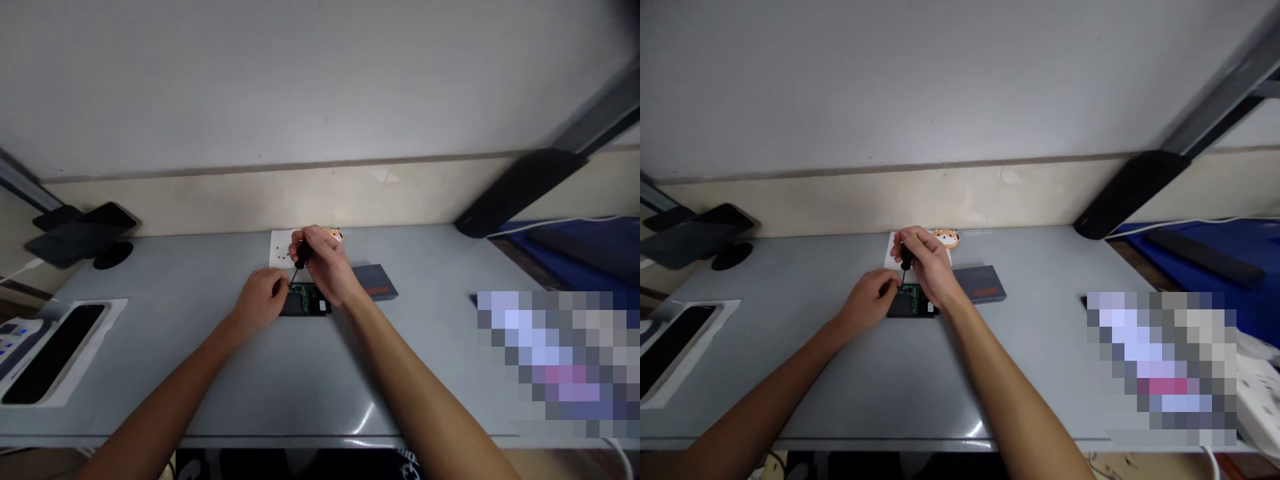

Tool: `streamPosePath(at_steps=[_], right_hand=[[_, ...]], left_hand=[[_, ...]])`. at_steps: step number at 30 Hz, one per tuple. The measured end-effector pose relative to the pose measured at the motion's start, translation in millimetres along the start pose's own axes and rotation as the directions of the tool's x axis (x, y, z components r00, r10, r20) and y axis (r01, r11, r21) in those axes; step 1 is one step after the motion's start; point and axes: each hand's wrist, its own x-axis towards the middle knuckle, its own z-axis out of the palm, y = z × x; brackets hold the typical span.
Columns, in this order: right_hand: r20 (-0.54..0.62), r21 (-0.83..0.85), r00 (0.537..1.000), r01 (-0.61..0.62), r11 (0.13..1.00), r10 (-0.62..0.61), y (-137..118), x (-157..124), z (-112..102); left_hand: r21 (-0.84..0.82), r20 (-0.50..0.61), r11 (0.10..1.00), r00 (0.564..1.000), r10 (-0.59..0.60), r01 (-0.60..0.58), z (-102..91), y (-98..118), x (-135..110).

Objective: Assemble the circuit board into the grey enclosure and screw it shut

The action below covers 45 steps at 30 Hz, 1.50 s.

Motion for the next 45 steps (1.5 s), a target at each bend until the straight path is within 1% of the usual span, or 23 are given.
streamPosePath(at_steps=[4, 7, 11, 13, 15, 17, 19, 20, 21, 22, 23, 24, 25, 26, 28, 29, 31, 32, 34, 37, 39, 41, 45], right_hand=[[-0.072, -0.070, 0.997, 0.035, 0.997, -0.040, 2.0, 1.1, 1.5], [-0.139, -0.201, 0.982, 0.094, 0.975, -0.124, 3.5, 2.1, 1.4], [-0.083, -0.411, 0.980, 0.130, 0.902, -0.179, 4.0, 0.7, 2.0], [-0.045, -0.457, 0.981, 0.150, 0.877, -0.191, 0.9, -1.2, 5.5], [-0.033, -0.459, 0.969, 0.202, 0.865, -0.244, -8.2, -3.9, 10.8], [-0.058, -0.470, 0.940, 0.272, 0.840, -0.337, -24.9, -8.5, 15.4], [-0.074, -0.542, 0.903, 0.321, 0.777, -0.424, -47.2, -15.6, 14.9], [-0.054, -0.599, 0.890, 0.333, 0.728, -0.452, -58.8, -20.0, 11.4], [-0.014, -0.669, 0.892, 0.328, 0.667, -0.452, -69.9, -24.9, 5.4], [0.050, -0.751, 0.908, 0.308, 0.585, -0.415, -79.6, -30.1, -3.4], [0.134, -0.832, 0.938, 0.282, 0.478, -0.320, -87.7, -35.3, -14.6], [0.205, -0.898, 0.961, 0.260, 0.356, -0.184, -93.9, -40.7, -27.7], [0.235, -0.945, 0.972, 0.233, 0.231, -0.019, -98.4, -45.9, -42.1], [0.221, -0.973, 0.964, 0.207, 0.106, 0.144, -101.4, -50.9, -57.0], [0.118, -0.982, 0.914, 0.165, -0.090, 0.389, -104.6, -59.9, -84.8], [0.076, -0.975, 0.893, 0.160, -0.155, 0.443, -105.6, -63.4, -96.3], [0.031, -0.963, 0.877, 0.155, -0.222, 0.480, -108.3, -67.4, -112.0], [0.016, -0.962, 0.878, 0.144, -0.231, 0.479, -110.2, -67.7, -115.9], [0.020, -0.976, 0.877, 0.121, -0.180, 0.480, -114.5, -65.3, -117.0], [0.056, -0.998, 0.860, 0.067, -0.004, 0.508, -118.6, -57.1, -108.6], [0.072, -0.996, 0.844, 0.038, 0.075, 0.531, -117.4, -51.5, -101.3], [0.098, -0.994, 0.834, 0.057, 0.092, 0.543, -112.9, -47.6, -94.7], [0.195, -0.980, 0.821, 0.188, 0.067, 0.536, -98.8, -47.6, -83.9]], left_hand=[[-0.003, -0.001, 1.000, 1.000, 0.009, -0.009, 0.2, 0.0, 0.9], [-0.007, 0.005, 1.000, 1.000, -0.001, 0.001, 0.1, 0.4, 1.2], [0.004, 0.014, 1.000, 1.000, 0.007, -0.007, -0.9, 0.3, 0.6], [0.008, 0.020, 1.000, 0.999, 0.029, -0.029, -2.2, -0.3, 0.7], [0.008, 0.031, 0.999, 0.998, 0.048, -0.048, -4.6, -1.1, 1.5], [-0.005, 0.062, 0.998, 0.996, 0.065, -0.065, -8.3, -2.3, 3.0], [-0.039, 0.124, 0.996, 0.989, 0.084, -0.080, -13.5, -3.8, 4.5], [-0.063, 0.159, 0.995, 0.983, 0.090, -0.081, -16.8, -4.7, 5.0], [-0.088, 0.193, 0.993, 0.977, 0.090, -0.074, -20.6, -5.5, 5.1], [-0.113, 0.225, 0.992, 0.971, 0.084, -0.059, -24.9, -6.4, 4.8], [-0.133, 0.253, 0.990, 0.965, 0.073, -0.040, -29.7, -7.2, 4.0], [-0.147, 0.278, 0.989, 0.959, 0.060, -0.019, -34.8, -8.1, 2.9], [-0.154, 0.303, 0.988, 0.952, 0.048, -0.001, -40.1, -8.9, 1.6], [-0.156, 0.331, 0.988, 0.943, 0.043, 0.010, -45.3, -9.6, 0.1], [-0.168, 0.402, 0.986, 0.913, 0.066, 0.002, -53.7, -10.7, -2.7], [-0.180, 0.436, 0.983, 0.894, 0.100, -0.022, -56.1, -11.0, -3.6], [-0.196, 0.457, 0.978, 0.877, 0.150, -0.066, -56.5, -11.0, -4.6], [-0.200, 0.446, 0.977, 0.882, 0.154, -0.069, -54.6, -10.5, -4.5], [-0.207, 0.404, 0.977, 0.906, 0.129, -0.046, -48.1, -8.8, -3.8], [-0.205, 0.340, 0.979, 0.938, 0.069, 0.002, -37.7, -6.4, -2.2], [-0.189, 0.314, 0.982, 0.949, 0.041, 0.021, -32.7, -6.4, -1.2], [-0.186, 0.303, 0.982, 0.952, 0.035, 0.023, -29.3, -7.8, -0.4], [-0.211, 0.279, 0.977, 0.959, 0.044, 0.016, -24.5, -10.4, 0.5]])
